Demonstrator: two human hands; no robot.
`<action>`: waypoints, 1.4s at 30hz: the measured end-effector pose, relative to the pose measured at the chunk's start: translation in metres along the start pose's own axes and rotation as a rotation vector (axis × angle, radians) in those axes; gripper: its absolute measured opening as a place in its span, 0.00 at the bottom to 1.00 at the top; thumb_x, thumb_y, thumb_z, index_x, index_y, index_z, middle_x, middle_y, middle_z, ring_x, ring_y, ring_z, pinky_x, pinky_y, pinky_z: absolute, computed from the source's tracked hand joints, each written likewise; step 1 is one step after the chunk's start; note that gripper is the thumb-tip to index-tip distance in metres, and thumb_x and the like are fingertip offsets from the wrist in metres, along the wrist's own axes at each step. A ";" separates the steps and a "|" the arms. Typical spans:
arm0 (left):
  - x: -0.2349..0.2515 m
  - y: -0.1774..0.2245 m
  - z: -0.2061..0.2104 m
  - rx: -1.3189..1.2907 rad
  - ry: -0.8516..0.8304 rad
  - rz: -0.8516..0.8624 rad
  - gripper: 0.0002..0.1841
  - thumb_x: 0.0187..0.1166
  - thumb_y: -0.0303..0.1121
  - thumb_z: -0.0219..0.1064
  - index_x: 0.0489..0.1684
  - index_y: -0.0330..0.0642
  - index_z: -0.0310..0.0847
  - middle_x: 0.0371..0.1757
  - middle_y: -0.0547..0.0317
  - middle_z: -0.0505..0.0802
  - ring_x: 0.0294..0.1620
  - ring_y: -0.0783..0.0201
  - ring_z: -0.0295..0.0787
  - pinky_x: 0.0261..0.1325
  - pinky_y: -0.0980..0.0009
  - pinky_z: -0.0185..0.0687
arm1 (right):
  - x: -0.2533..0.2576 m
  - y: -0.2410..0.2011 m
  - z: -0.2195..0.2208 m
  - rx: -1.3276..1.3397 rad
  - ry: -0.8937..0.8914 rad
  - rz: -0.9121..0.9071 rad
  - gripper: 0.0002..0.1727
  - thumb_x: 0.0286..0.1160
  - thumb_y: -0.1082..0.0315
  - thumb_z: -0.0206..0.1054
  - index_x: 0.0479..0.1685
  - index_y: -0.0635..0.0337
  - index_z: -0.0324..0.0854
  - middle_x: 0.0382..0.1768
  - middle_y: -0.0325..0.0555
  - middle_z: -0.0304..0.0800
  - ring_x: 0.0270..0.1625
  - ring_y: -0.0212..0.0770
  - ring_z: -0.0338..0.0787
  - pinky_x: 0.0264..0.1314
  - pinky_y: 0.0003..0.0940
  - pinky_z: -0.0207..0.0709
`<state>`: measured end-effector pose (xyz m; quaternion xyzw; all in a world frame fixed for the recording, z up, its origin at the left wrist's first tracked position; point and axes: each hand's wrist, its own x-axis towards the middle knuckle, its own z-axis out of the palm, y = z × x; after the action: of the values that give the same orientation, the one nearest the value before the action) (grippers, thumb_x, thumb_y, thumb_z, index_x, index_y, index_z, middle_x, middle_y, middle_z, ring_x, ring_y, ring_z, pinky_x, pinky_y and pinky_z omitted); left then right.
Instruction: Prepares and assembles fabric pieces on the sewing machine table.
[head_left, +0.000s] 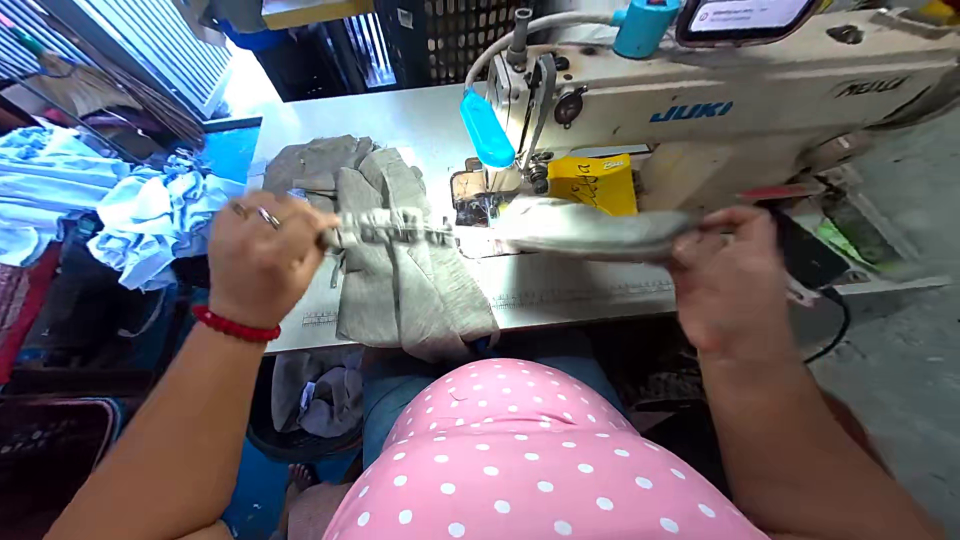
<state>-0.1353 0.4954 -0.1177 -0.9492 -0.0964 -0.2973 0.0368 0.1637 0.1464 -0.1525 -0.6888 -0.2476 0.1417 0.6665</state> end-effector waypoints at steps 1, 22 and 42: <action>-0.015 0.004 0.011 -0.029 -0.061 0.000 0.13 0.83 0.30 0.60 0.48 0.33 0.90 0.48 0.33 0.93 0.55 0.31 0.89 0.60 0.34 0.78 | -0.011 0.018 -0.006 -0.167 -0.046 0.046 0.26 0.74 0.73 0.66 0.70 0.52 0.62 0.37 0.30 0.82 0.39 0.25 0.87 0.51 0.32 0.87; -0.101 0.007 0.055 0.027 -0.206 -0.067 0.14 0.83 0.32 0.59 0.49 0.36 0.90 0.49 0.38 0.95 0.53 0.35 0.91 0.55 0.37 0.77 | -0.024 0.085 0.070 -1.045 -0.711 -0.542 0.37 0.88 0.34 0.40 0.89 0.38 0.68 0.92 0.46 0.60 0.96 0.54 0.51 0.92 0.73 0.36; -0.119 -0.020 0.025 0.179 -0.173 -0.331 0.15 0.83 0.30 0.57 0.57 0.34 0.86 0.52 0.30 0.92 0.57 0.26 0.86 0.62 0.30 0.70 | -0.031 0.090 0.068 -1.077 -0.668 -0.527 0.37 0.88 0.32 0.38 0.90 0.35 0.66 0.92 0.45 0.60 0.96 0.54 0.51 0.91 0.74 0.36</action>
<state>-0.2215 0.4993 -0.2062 -0.9353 -0.2799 -0.2069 0.0635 0.1161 0.1887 -0.2507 -0.7603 -0.6352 0.0369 0.1312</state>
